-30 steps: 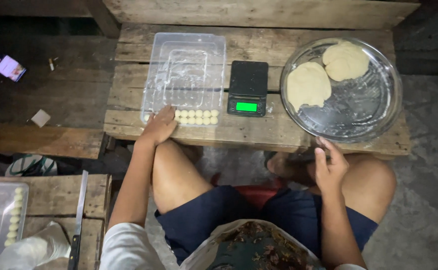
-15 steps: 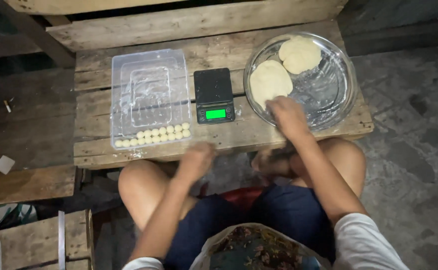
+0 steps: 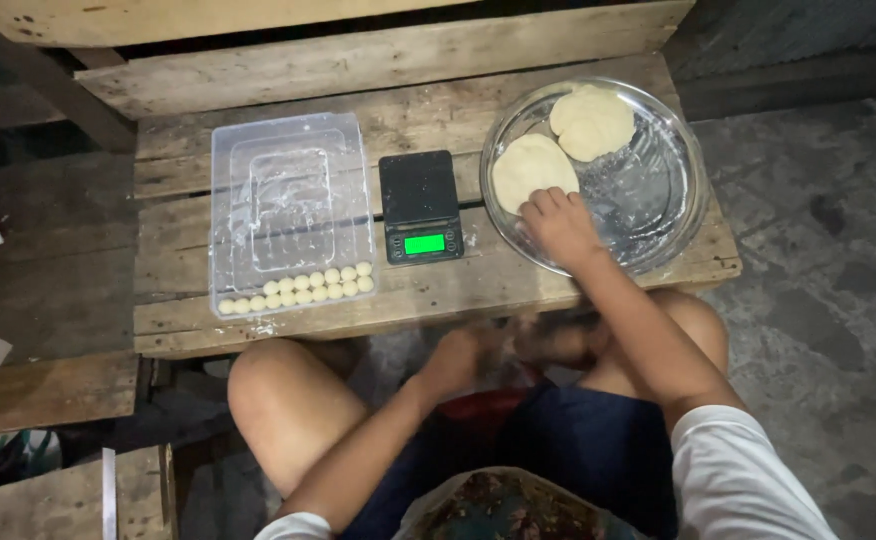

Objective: Weighing small pieces of dough on a digital scale and rolling them into small balls.

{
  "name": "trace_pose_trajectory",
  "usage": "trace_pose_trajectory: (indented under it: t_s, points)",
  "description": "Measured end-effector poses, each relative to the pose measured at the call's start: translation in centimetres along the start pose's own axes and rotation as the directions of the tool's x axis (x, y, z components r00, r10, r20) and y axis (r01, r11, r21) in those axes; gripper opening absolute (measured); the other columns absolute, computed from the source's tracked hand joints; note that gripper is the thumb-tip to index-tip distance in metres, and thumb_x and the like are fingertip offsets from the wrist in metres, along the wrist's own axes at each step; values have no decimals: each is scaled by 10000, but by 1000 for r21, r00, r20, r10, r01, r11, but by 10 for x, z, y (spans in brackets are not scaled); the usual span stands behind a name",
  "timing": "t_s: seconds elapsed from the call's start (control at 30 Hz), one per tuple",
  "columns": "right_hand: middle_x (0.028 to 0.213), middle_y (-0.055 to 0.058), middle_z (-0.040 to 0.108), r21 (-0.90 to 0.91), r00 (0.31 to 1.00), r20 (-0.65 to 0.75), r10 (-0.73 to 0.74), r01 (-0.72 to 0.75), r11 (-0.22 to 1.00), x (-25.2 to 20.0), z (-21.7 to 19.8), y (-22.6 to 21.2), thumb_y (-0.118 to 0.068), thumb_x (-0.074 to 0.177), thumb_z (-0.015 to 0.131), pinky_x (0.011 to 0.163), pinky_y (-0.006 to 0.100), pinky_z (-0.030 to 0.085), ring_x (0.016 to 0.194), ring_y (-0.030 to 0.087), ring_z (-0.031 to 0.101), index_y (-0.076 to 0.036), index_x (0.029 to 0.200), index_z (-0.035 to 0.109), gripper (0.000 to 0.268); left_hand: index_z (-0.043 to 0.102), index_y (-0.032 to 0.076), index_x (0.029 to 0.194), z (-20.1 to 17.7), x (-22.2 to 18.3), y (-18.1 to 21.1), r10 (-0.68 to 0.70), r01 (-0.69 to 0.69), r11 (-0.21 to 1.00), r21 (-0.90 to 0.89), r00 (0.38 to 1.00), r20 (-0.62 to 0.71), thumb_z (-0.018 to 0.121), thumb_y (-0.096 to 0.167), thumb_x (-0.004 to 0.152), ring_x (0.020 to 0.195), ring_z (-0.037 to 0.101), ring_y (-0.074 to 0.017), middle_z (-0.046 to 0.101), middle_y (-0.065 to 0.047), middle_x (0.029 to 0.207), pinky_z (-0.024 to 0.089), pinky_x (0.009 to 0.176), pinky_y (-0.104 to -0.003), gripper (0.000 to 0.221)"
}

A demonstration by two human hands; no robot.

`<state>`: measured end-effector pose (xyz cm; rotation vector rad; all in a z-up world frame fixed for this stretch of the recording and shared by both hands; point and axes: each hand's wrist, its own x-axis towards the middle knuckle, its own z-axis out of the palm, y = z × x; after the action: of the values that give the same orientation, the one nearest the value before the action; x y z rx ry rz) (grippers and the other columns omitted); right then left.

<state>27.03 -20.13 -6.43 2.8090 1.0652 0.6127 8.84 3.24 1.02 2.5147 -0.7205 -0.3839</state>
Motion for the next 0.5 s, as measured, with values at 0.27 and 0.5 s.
trace_pose_trajectory:
  t_s: [0.27,0.5]
  points:
    - [927,15,585,-58,997,61,48,-45,997,13,-7,-10,-216,929,683,718,353,514,909,222,617,-136,1074,719,169,464,18,1501,79,95,-21,143,52,947,317,817,-559,660,496,892,1410,481,-395,498,-237,1508,456,1038,-570,798]
    - [954,59,659,161,984,157,87,-112,981,-4,-28,-11,-193,908,725,748,365,547,909,258,666,-127,1025,757,139,446,47,1516,97,114,-25,120,131,874,468,876,-468,736,635,774,1503,345,-369,373,-216,1602,364,1157,-599,990]
